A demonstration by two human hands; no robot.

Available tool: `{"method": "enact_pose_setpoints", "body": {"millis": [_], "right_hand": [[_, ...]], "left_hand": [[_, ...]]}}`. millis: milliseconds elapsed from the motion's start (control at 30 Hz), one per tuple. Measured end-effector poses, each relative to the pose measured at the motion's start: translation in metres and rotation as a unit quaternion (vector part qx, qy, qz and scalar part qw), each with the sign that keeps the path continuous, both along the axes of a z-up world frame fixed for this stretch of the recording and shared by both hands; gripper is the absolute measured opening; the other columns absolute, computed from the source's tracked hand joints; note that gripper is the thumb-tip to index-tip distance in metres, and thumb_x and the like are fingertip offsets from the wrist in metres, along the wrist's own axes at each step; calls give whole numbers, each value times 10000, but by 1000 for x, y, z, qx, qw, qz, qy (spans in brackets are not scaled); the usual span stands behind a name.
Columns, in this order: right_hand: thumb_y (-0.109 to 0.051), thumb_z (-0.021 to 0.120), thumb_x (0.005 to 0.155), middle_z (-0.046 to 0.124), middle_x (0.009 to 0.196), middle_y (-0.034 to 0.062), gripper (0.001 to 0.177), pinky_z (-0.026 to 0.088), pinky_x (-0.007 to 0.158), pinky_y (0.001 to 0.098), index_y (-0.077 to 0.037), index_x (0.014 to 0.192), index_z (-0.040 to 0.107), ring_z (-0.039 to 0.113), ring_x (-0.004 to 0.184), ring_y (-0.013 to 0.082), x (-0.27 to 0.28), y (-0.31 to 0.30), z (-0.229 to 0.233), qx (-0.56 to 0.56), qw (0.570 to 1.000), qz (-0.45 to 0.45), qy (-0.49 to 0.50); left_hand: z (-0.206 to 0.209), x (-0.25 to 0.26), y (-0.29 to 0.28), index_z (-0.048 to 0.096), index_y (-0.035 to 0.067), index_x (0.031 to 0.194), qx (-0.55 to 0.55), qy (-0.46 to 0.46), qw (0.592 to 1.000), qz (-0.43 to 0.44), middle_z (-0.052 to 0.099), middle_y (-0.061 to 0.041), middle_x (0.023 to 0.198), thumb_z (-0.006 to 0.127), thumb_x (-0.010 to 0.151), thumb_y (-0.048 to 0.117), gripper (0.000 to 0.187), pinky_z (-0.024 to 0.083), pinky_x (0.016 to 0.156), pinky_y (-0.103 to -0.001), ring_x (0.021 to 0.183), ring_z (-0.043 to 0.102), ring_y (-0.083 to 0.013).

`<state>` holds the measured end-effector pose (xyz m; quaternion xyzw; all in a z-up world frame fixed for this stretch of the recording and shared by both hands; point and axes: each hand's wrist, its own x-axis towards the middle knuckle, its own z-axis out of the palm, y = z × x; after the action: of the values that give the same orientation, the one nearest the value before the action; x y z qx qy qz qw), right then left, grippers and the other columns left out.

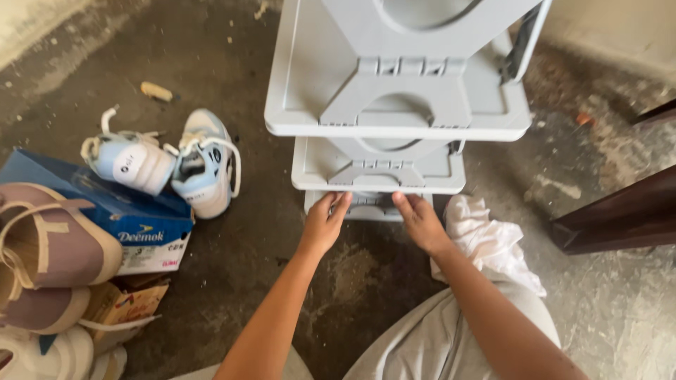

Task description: The person assembles a gray plastic shoe rack by unfolding and interlocking its layers. They repeatedly adjust the side supports and align the shelves to form a stable stack.

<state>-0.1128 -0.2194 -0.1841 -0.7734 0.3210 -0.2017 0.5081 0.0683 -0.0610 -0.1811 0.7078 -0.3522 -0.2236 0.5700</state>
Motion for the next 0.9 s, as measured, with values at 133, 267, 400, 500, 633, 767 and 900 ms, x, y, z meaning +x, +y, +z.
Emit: {"method": "enact_pose_setpoints", "body": {"millis": [133, 267, 400, 500, 633, 767, 900], "right_hand": [[-514, 504, 1041, 495, 683, 57, 598, 450, 652, 346, 64, 968, 639, 441, 691, 158, 0, -7, -6, -8, 999, 6, 32], [-451, 526, 1052, 463, 580, 104, 555, 443, 588, 373, 50, 831, 613, 418, 601, 182, 5, -1, -4, -81, 996, -8, 29], [-445, 541, 1047, 468, 575, 172, 585, 425, 564, 408, 60, 753, 578, 401, 553, 236, 13, 1, -3, -138, 989, -41, 28], [-452, 536, 1042, 488, 568, 177, 592, 421, 558, 418, 55, 740, 581, 422, 521, 245, 19, 2, 0, -152, 986, -52, 49], [-467, 530, 1053, 465, 571, 158, 603, 429, 562, 408, 59, 765, 590, 419, 557, 218, 19, 4, 8, -121, 991, -39, 41], [-478, 504, 1042, 510, 578, 97, 570, 449, 556, 382, 41, 837, 617, 466, 576, 150, 3, 7, 11, -77, 997, -10, 29], [-473, 533, 1022, 493, 574, 106, 550, 434, 551, 383, 41, 856, 638, 438, 573, 158, 2, 9, 9, -62, 997, -31, 24]], "left_hand": [[-18, 6, -12, 707, 3, 1153, 26, 27, 999, -11, 764, -165, 947, 594, 1013, 432, 466, 529, 823, -316, 884, 685, -239], [-26, 9, -16, 688, -12, 1105, -62, 35, 996, -51, 781, -116, 1038, 638, 1013, 352, 379, 548, 859, -287, 987, 728, -140], [-27, 14, -21, 706, 14, 1154, -39, 47, 997, -45, 786, -96, 1036, 642, 1007, 315, 341, 548, 859, -286, 971, 726, -137], [-21, 14, -21, 713, 19, 1175, -7, 45, 999, -23, 796, -109, 1003, 642, 1007, 322, 354, 548, 846, -301, 928, 724, -165], [-12, 13, -19, 706, 21, 1190, -27, 66, 997, -30, 782, -93, 1070, 646, 1001, 317, 356, 543, 891, -300, 1002, 716, -160], [-15, 12, -16, 676, 33, 1203, -30, 117, 987, -105, 747, -59, 1160, 666, 979, 316, 361, 554, 944, -289, 1096, 704, -136], [-17, 13, -12, 685, 13, 1173, -14, 78, 993, -93, 765, -85, 1088, 658, 991, 317, 356, 541, 895, -287, 1020, 709, -138]]}}
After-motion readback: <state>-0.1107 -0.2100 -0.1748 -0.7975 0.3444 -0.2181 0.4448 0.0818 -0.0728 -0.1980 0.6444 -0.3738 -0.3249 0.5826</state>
